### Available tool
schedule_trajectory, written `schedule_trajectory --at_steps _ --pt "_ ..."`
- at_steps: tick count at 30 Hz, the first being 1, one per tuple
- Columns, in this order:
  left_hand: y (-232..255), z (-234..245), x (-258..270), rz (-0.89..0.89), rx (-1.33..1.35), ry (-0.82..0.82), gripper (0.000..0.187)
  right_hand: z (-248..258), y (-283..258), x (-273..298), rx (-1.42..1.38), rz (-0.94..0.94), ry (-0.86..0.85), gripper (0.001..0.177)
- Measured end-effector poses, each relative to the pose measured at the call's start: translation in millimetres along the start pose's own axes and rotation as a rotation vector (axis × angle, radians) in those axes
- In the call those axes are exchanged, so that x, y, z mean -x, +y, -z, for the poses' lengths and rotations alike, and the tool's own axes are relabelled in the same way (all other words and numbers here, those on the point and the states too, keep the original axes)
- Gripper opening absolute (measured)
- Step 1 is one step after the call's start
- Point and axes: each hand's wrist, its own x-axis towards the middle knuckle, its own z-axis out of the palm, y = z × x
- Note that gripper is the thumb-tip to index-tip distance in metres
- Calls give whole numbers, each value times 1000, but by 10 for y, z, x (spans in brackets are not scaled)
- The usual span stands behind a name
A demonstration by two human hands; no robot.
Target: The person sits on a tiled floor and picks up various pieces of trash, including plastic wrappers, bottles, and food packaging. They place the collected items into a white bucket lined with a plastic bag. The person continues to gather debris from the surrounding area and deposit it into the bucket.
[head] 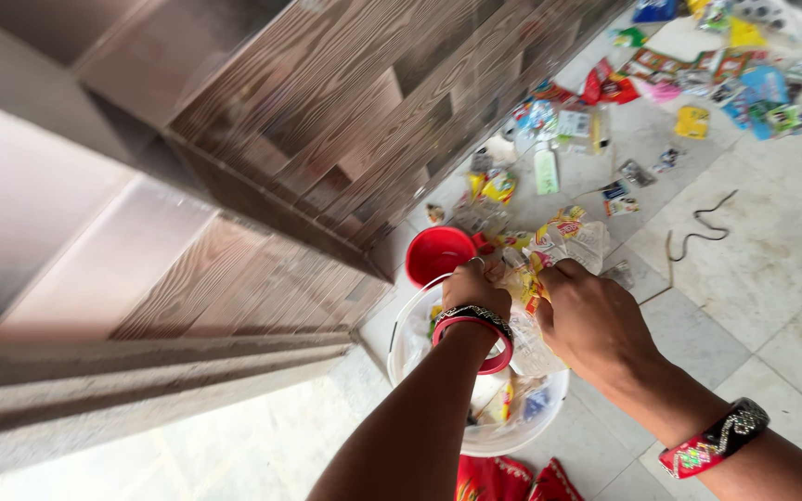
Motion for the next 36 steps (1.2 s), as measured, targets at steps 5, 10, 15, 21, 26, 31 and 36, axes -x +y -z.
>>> schedule_trajectory --at_steps 5,10,15,21,26,31,36 --pt "-247 172 117 61 -49 27 39 -261 -191 71 -24 74 -21 22" --pt "-544 188 161 79 -63 30 33 -501 -372 113 -60 126 -40 28" --pt "-894 154 153 130 -75 -7 39 -775 -456 164 -11 141 -122 26" --pt "-1219 35 216 116 -143 -104 54 -1176 -448 230 13 214 -158 23" --pt "-1308 29 285 142 -224 -212 67 -1459 -391 273 39 185 -254 23" --pt "-1437 -81 249 156 -375 -275 56 -1729 -347 294 64 145 -321 20" --pt "-1566 -117 336 130 -444 -192 45 -1839 -470 343 -113 107 -287 29"
